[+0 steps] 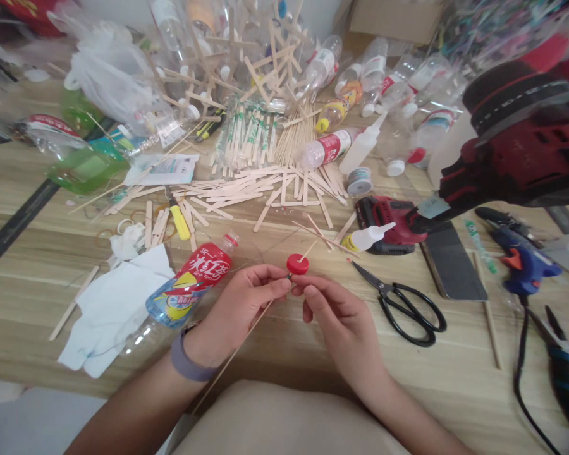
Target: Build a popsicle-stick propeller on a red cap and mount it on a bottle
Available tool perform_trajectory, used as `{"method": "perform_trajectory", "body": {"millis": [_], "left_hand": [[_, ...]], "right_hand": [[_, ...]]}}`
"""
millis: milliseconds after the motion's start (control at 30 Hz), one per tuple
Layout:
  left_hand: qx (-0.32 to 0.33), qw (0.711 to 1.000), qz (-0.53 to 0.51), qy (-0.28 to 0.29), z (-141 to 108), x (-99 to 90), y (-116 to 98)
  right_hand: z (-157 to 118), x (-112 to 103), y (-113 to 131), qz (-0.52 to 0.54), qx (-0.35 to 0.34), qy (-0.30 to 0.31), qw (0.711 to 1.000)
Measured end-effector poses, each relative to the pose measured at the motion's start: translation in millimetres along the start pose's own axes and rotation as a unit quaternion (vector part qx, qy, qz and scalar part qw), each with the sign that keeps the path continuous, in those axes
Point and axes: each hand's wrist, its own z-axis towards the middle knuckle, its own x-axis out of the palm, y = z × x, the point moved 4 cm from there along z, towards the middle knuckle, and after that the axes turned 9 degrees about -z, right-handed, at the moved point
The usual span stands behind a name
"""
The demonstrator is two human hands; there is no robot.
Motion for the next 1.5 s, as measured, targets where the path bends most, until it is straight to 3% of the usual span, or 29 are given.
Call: {"method": "perform_trajectory", "body": {"millis": [367, 933, 1200, 1500], "left_hand": [[0.011, 1.000, 0.015, -0.019, -1.0, 0.0, -0.7], [0.022, 0.999, 0.025, -0.022, -1.9, 0.8, -0.4], [0.007, 1.000, 0.022, -0.014, 0.5, -1.3, 2.4], [-0.019, 0.999, 0.030, -0.024, 2.5, -5.3, 4.4]], "right_hand": [[1.0, -0.5, 4.3, -0.058, -0.053, -0.006, 0.997], [-0.9, 0.8, 2.2, -0.074, -0.032, 0.000, 0.997], [0.0, 4.9, -10.2, 0.061, 0.053, -0.010, 0.997], [3.7, 7.5, -17.4, 0.086, 0.092, 0.002, 0.992]]}}
